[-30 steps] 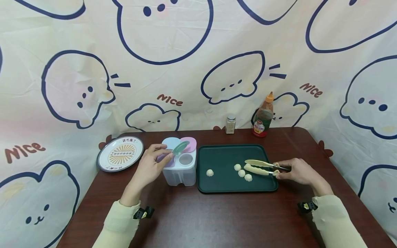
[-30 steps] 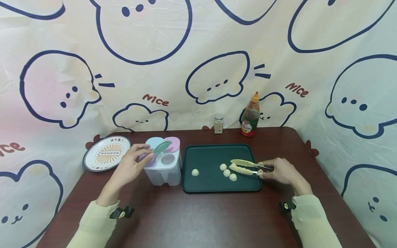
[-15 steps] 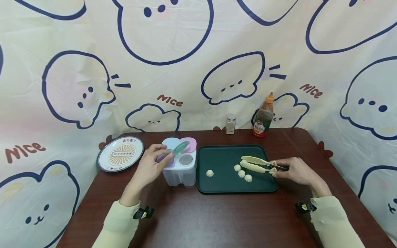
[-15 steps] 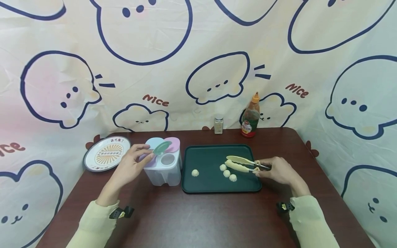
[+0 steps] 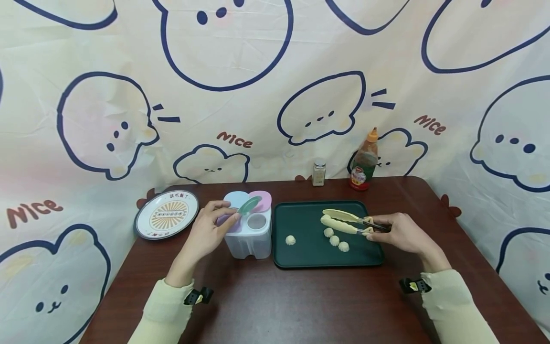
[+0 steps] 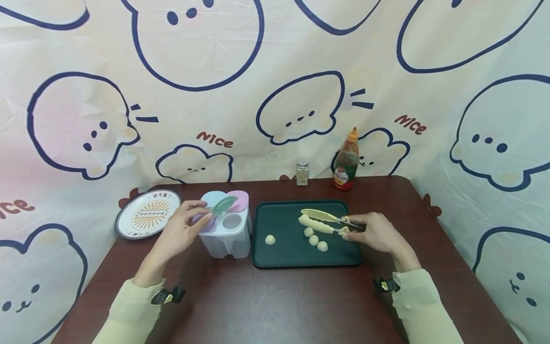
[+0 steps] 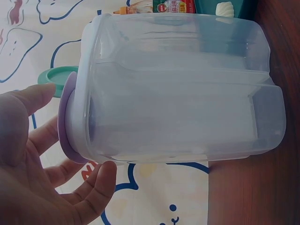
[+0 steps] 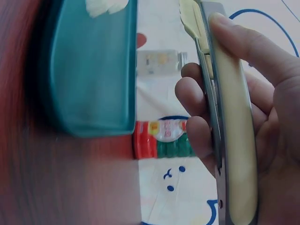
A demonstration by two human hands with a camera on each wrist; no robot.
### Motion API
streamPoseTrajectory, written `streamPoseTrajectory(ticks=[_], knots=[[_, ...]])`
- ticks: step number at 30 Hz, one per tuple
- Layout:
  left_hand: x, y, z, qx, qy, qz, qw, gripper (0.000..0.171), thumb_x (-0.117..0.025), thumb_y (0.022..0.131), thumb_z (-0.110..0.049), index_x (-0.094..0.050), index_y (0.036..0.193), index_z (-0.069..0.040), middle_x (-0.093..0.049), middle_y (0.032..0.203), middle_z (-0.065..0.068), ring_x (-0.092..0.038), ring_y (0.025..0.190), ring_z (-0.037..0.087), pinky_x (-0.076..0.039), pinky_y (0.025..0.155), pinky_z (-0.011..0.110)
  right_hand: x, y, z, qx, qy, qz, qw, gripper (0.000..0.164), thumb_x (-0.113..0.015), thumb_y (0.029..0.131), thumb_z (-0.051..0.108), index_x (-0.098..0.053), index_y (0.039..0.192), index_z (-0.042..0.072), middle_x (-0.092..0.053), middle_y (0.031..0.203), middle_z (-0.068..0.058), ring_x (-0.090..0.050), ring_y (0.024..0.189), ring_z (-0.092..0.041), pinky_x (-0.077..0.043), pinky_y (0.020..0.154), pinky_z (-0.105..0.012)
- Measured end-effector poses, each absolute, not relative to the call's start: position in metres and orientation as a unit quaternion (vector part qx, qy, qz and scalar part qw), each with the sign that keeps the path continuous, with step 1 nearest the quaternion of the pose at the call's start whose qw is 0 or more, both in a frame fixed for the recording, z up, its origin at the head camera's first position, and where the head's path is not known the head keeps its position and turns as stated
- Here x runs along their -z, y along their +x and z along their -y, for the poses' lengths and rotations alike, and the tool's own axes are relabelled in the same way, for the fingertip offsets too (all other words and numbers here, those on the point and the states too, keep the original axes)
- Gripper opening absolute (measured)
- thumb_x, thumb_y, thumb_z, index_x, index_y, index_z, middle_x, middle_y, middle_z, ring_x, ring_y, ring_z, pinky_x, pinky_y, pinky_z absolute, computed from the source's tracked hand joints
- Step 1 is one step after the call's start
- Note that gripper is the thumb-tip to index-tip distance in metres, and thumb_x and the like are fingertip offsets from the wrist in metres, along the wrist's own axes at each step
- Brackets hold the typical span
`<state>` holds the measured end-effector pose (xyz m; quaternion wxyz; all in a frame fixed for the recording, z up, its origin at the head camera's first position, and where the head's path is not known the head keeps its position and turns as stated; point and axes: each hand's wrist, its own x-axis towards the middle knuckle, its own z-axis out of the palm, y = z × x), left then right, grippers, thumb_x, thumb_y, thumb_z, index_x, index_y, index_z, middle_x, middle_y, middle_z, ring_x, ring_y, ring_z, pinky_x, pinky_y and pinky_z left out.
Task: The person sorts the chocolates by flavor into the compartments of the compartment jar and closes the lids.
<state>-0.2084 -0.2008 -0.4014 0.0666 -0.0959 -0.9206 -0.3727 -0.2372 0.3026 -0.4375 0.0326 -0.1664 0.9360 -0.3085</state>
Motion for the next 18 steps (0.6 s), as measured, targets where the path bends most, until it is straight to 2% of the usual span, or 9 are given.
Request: streamPoseTrajectory(ticks=[11, 18], knots=[[0.403, -0.208, 0.201, 0.37, -0.1, 0.921, 0.072, 0.04, -0.06, 0.097, -0.046, -0.074, 0.117, -0.013, -0.053, 0.14, 0.011, -0.042, 0.133, 0.036, -0.035, 0.108, 0.062, 0.427, -0.235, -0.277, 0.317, -0.182, -0.931, 0.01, 0.048, -0.079, 0.083, 0.043, -0.072, 0.122, 0.015, -0.072, 0.086, 0.004, -0.057, 0.071, -0.012, -0.043, 0.054, -0.025], [0.402, -0.208, 0.201, 0.372, -0.099, 0.92, 0.067, 0.041, -0.06, 0.097, -0.046, -0.074, 0.118, -0.013, -0.052, 0.141, 0.011, -0.041, 0.133, 0.036, -0.035, 0.109, 0.062, 0.418, -0.234, -0.255, 0.32, -0.189, -0.928, 0.006, 0.048, -0.08, 0.082, 0.043, -0.071, 0.122, 0.018, -0.068, 0.079, 0.007, -0.056, 0.068, -0.012, -0.043, 0.054, -0.024]])
